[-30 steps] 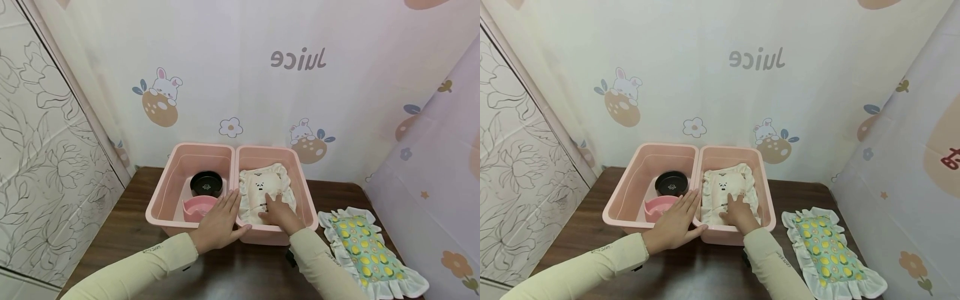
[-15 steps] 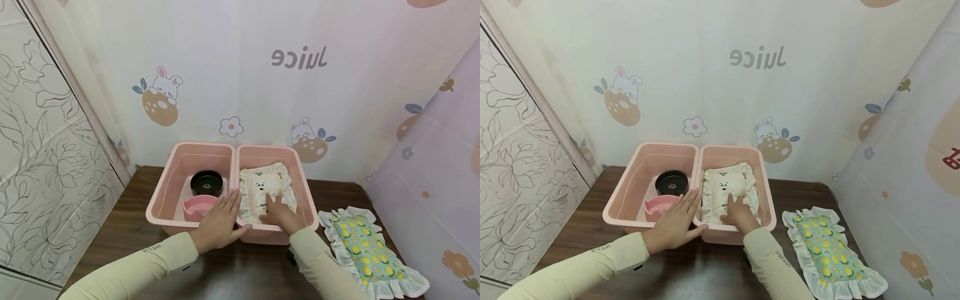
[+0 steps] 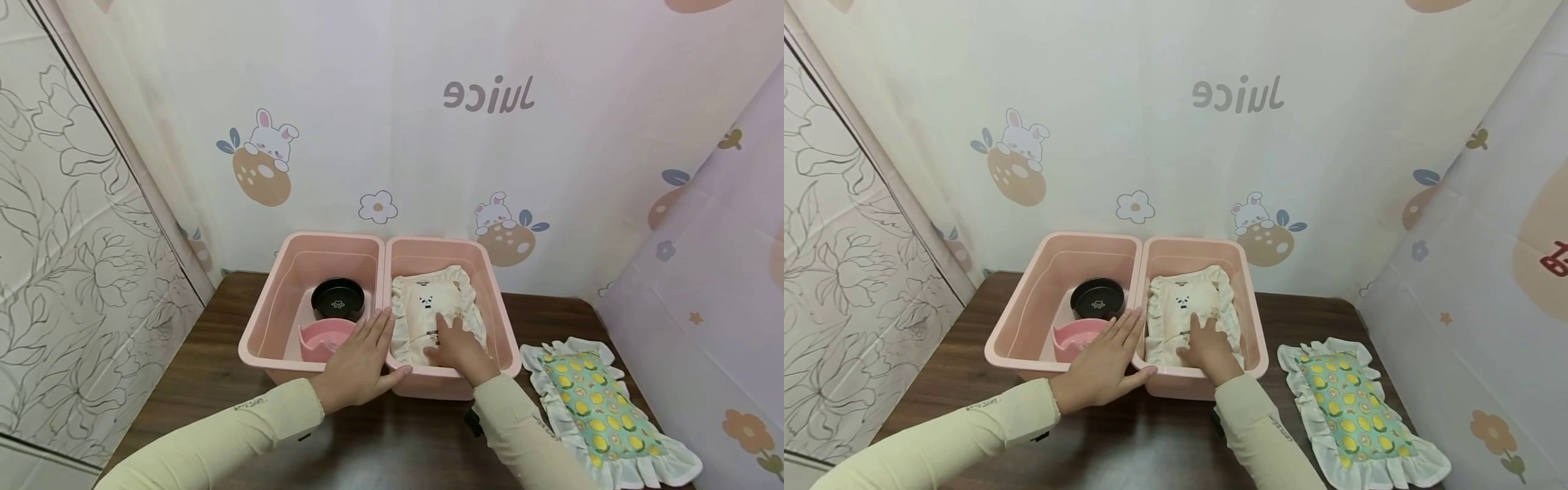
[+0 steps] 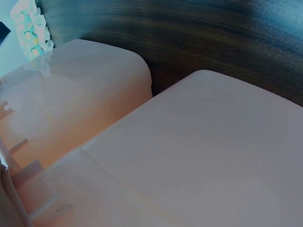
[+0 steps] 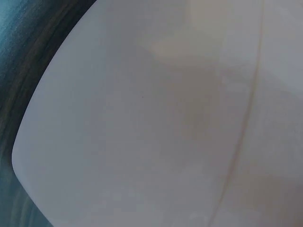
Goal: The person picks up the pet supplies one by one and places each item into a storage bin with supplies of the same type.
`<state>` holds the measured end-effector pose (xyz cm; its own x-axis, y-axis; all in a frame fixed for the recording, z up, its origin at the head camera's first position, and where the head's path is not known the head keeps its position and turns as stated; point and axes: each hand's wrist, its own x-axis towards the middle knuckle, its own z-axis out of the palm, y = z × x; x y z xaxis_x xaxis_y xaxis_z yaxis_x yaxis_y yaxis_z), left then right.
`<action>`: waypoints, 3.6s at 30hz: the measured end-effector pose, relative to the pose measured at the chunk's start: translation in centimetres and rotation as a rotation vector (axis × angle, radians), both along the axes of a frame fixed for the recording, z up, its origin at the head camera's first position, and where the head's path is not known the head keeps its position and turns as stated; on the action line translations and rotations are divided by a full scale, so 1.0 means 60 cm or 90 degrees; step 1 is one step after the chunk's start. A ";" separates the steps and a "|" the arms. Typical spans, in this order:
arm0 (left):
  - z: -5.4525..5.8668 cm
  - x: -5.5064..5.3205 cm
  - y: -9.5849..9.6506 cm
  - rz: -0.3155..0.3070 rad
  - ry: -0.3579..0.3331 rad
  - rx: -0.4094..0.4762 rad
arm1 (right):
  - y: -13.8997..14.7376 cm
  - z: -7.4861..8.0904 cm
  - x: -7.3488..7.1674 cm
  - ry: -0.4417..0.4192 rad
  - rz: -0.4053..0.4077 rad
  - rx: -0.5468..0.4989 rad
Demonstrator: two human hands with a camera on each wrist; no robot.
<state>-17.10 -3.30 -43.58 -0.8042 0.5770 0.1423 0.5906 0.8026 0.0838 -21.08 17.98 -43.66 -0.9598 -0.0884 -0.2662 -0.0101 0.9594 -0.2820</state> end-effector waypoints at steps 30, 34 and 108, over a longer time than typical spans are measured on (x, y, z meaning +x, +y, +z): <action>0.001 0.000 0.000 -0.001 0.000 0.007 | 0.080 0.139 0.024 0.171 0.085 -0.036; 0.000 0.000 0.000 0.002 -0.004 0.003 | 0.124 0.152 0.034 0.177 0.064 -0.015; -0.002 -0.002 0.002 0.009 0.003 -0.021 | 0.489 -0.142 0.149 0.032 -0.183 -0.017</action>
